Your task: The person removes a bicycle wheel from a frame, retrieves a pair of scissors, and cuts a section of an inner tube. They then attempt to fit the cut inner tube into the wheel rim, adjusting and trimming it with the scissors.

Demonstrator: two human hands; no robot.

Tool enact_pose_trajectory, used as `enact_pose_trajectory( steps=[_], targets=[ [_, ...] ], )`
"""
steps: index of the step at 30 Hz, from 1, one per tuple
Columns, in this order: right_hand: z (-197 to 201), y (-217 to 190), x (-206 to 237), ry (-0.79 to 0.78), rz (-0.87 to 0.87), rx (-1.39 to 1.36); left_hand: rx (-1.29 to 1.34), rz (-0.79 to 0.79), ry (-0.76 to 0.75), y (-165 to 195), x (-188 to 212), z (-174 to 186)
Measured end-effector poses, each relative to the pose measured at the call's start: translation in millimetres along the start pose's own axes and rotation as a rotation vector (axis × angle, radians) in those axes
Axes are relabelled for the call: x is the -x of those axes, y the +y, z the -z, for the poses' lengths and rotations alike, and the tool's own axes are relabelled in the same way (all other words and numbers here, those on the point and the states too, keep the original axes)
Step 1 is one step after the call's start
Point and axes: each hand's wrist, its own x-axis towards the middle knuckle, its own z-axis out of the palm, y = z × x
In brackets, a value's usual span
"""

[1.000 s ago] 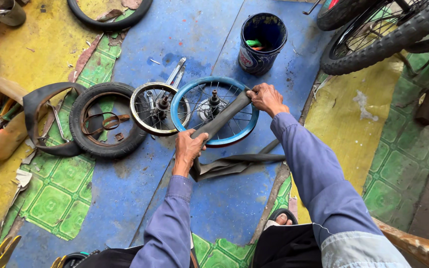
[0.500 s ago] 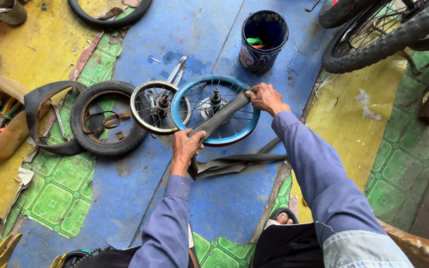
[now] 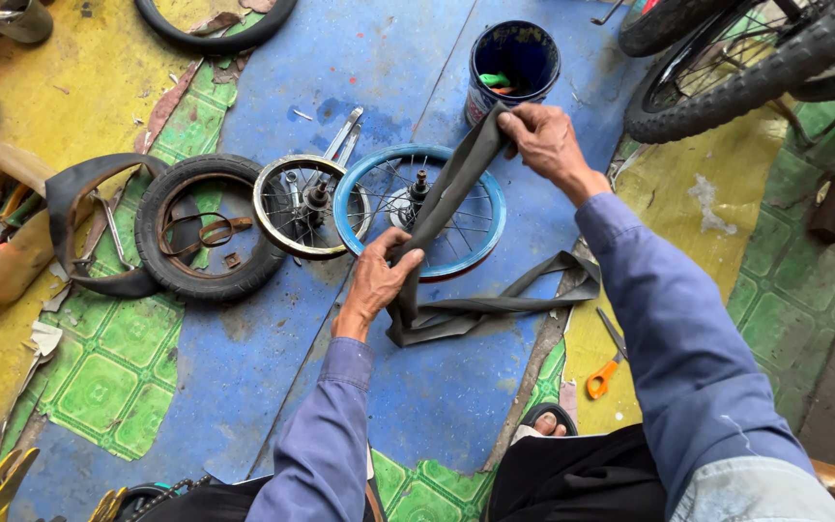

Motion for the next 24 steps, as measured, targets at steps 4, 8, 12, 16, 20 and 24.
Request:
enact_pose_trajectory(
  steps=[4, 8, 12, 16, 20, 24],
  targets=[
    [14.2, -10.2, 4.8, 0.070, 0.035, 0.074, 0.040, -0.049, -0.011, 5.8, 1.0, -17.9],
    [26.7, -16.1, 9.5, 0.000, 0.080, 0.010, -0.031, 0.073, -0.021, 9.2, 4.4, -31.6],
    [41.1, -17.6, 15.3, -0.057, 0.122, -0.032, 0.019, -0.057, 0.060, 13.2, 1.2, -40.1],
    [59.4, -16.8, 17.4, -0.064, 0.119, -0.131, 0.405, 0.115, 0.022, 17.8, -2.4, -41.6],
    [78.8, -19.6, 22.0, -0.171, 0.111, -0.251, 0.645, 0.175, 0.146, 20.9, -8.1, -38.7],
    [88.7, -30.5, 30.0, -0.288, 0.033, -0.379, 0.559, -0.027, 0.288, 23.6, -9.2, -36.2]
  ],
)
